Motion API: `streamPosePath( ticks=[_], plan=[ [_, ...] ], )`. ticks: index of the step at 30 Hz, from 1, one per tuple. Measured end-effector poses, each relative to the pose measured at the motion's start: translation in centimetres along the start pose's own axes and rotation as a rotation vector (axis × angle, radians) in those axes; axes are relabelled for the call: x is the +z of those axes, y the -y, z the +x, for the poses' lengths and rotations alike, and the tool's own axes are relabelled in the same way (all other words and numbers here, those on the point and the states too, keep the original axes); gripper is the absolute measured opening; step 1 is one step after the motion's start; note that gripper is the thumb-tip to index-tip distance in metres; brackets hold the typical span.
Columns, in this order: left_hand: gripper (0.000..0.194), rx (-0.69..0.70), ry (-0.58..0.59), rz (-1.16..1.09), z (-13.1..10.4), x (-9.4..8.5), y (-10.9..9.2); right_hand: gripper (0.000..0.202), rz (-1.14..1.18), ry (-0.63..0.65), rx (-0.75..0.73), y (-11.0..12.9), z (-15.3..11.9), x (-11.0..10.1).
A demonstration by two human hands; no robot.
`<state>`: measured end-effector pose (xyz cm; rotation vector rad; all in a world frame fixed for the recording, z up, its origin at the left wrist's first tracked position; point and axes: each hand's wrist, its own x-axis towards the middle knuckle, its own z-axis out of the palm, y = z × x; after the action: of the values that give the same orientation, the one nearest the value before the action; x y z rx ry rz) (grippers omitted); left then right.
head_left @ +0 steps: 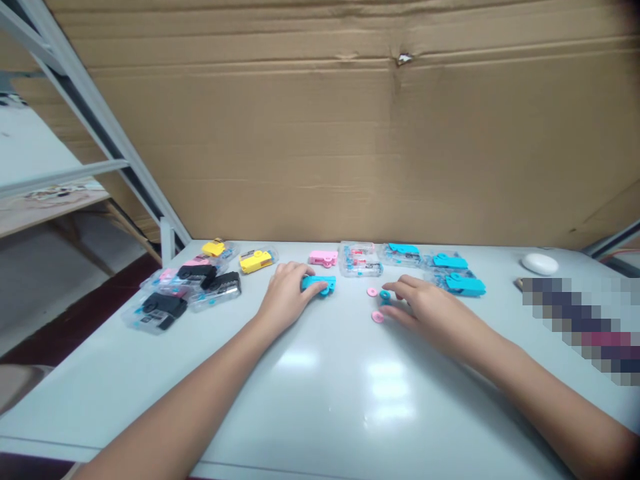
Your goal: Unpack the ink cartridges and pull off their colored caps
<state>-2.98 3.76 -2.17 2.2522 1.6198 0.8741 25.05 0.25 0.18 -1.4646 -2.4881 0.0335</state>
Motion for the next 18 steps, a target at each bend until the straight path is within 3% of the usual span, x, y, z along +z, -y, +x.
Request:
streamPosePath(
  ticks=[4, 6, 11, 18],
  plan=[
    [0.039, 0.023, -0.033, 0.084, 0.1, 0.0, -0.2, 0.053, 0.113, 0.025, -0.015, -0.4, 0.2, 0.3],
    [0.048, 0.046, 0.006, 0.119, 0.0, 0.0, -0.3, 0.059, 0.154, 0.053, -0.030, -0.6, 0.4, 0.5],
    [0.062, 0.081, 0.131, 0.181, -0.2, 0.4, -0.1, 0.045, 0.199, 0.040, -0.079, -1.2, 0.7, 1.7],
    [0.061, 0.025, 0.148, 0.150, -0.1, 0.3, -0.2, 0.027, 0.228, -0.060, -0.123, -1.6, 1.2, 2.8]
  ],
)
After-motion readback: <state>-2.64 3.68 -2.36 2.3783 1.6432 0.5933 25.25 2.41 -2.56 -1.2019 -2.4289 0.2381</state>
